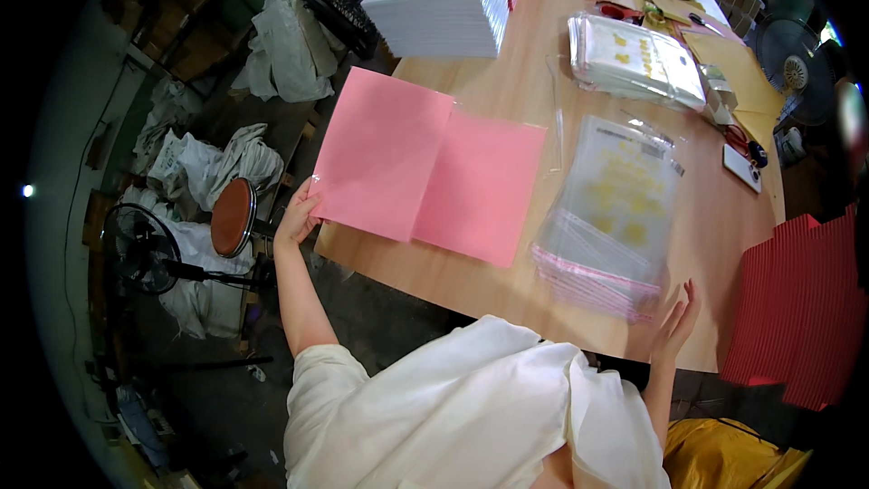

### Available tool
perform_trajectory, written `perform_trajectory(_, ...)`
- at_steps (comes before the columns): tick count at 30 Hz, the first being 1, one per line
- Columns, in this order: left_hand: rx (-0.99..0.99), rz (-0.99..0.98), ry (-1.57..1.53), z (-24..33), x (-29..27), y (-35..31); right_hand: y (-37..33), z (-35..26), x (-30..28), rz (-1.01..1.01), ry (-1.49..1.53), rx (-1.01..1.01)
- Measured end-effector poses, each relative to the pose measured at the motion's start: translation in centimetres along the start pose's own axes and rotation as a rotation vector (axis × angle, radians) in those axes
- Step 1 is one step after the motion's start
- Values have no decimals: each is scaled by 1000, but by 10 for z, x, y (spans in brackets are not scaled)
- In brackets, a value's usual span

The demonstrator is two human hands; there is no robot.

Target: The person repeatedly picks up red and pink envelopes from stacks on a table and places them into clear plastic packaging sleeves. The person handles the envelopes one by one, aligning them before inserting them into the sleeves and stacking the finished packages on the table.

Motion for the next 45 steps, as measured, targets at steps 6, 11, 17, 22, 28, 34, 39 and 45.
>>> perform_trajectory(6, -2, -18, -49, -46, 24, 5, -2, -15, 21, -108, 1, -10)
perform_trajectory(11, 20, -58, -114, -84, 126, -5, -3, -26, 34, -162, 0, -14)
perform_trajectory(17, -57, -105, 225, -98, 160, -5, 3, -41, 37, -213, -103, -107)
perform_trajectory(22, 268, 62, 1181, -66, 171, 3, 5, -45, 3, -142, -161, -112)
perform_trajectory(28, 48, 229, 1890, -78, 190, 4, 67, -151, -156, 187, -596, -455)
perform_trajectory(34, 673, 29, 1796, -46, 353, 6, 123, -206, -372, 513, -969, -449)
perform_trajectory(39, 908, -587, 1273, 28, 580, -95, 187, -139, -408, 201, -937, -140)
perform_trajectory(45, 1085, -1045, 680, 104, 752, -210, 198, -131, -400, 100, -996, -165)
Point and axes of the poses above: each hand's wrist, its own y-axis towards the middle knuckle, its own x-axis out of the palm, z = x × y, the point moved 10 cm from there along y, towards the middle knuckle, and after that the axes turned 2 degrees about z, right-handed, at the moved point
